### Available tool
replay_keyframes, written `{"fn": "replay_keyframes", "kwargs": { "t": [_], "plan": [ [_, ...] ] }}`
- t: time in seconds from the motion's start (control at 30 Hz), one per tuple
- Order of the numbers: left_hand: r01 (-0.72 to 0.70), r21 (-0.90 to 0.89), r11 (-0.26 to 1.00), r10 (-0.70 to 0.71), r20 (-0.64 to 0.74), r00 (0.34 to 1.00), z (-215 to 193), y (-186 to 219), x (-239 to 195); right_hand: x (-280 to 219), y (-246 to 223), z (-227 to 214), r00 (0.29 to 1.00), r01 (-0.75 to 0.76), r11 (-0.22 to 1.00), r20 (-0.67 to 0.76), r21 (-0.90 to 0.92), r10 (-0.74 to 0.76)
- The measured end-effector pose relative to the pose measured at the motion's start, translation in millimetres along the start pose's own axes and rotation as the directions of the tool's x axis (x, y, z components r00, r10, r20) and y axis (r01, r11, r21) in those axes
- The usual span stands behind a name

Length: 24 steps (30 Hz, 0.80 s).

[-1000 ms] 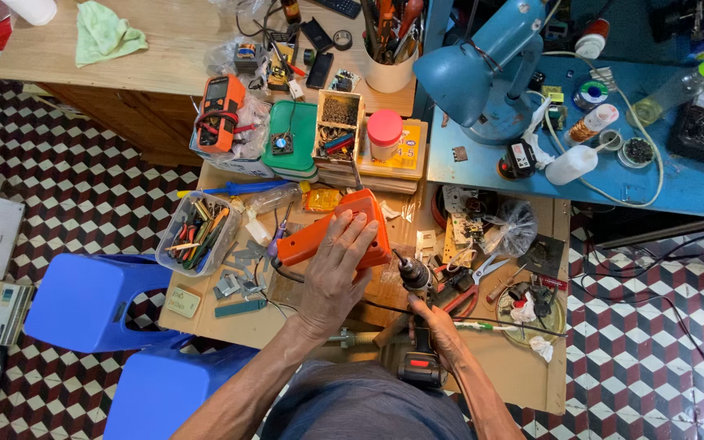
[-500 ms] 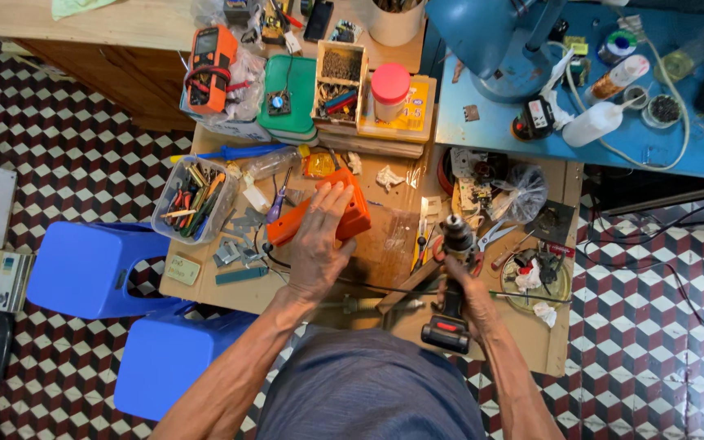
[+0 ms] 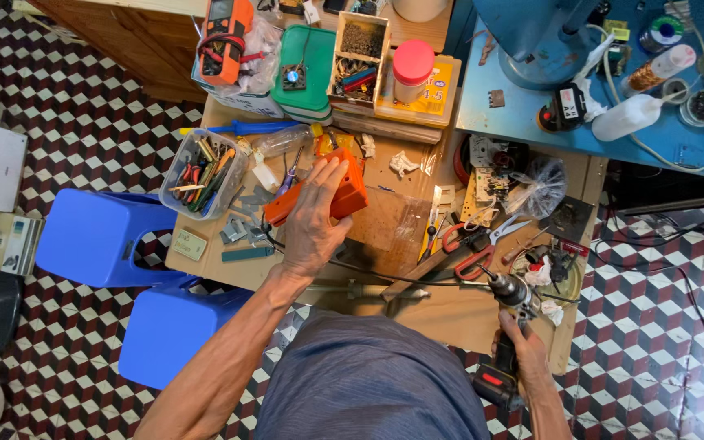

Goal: The person uses a cordless drill to remove screws from an orange handheld device, then manipulates wires and a metal hook inside the device. The person repeatedly opens and closes the device casing while working on the internal components.

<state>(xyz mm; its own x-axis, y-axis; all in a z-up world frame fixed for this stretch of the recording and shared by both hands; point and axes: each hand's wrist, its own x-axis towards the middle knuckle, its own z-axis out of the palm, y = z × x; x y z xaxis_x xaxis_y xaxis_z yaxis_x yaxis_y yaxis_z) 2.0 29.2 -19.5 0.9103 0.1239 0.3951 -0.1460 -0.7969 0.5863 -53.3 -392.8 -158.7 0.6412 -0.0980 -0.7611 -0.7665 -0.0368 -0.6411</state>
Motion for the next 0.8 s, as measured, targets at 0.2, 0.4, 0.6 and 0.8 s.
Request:
{"fn": "replay_keyframes", "kwargs": {
  "t": [0.2, 0.4, 0.6, 0.8],
  "plan": [
    [-0.024, 0.047, 0.999, 0.022, 0.047, 0.999, 1, 13, -8, -4, 64, -67, 0.991, -0.066, 0.996, -0.121, -0.067, 0.058],
    [-0.056, 0.016, 0.998, 0.054, 0.083, 0.995, 8, 30, -4, 10, 88, -86, 0.969, -0.188, 0.847, -0.232, -0.498, 0.079],
    [-0.081, 0.002, 0.997, 0.081, 0.091, 0.993, 11, 40, -6, 43, 73, -46, 0.961, -0.175, 0.682, -0.275, -0.71, -0.039],
    [-0.075, 0.02, 0.997, 0.073, 0.089, 0.993, 10, 43, -13, 67, 78, -27, 0.95, -0.023, 0.748, -0.247, -0.663, -0.19]
  ]
}}
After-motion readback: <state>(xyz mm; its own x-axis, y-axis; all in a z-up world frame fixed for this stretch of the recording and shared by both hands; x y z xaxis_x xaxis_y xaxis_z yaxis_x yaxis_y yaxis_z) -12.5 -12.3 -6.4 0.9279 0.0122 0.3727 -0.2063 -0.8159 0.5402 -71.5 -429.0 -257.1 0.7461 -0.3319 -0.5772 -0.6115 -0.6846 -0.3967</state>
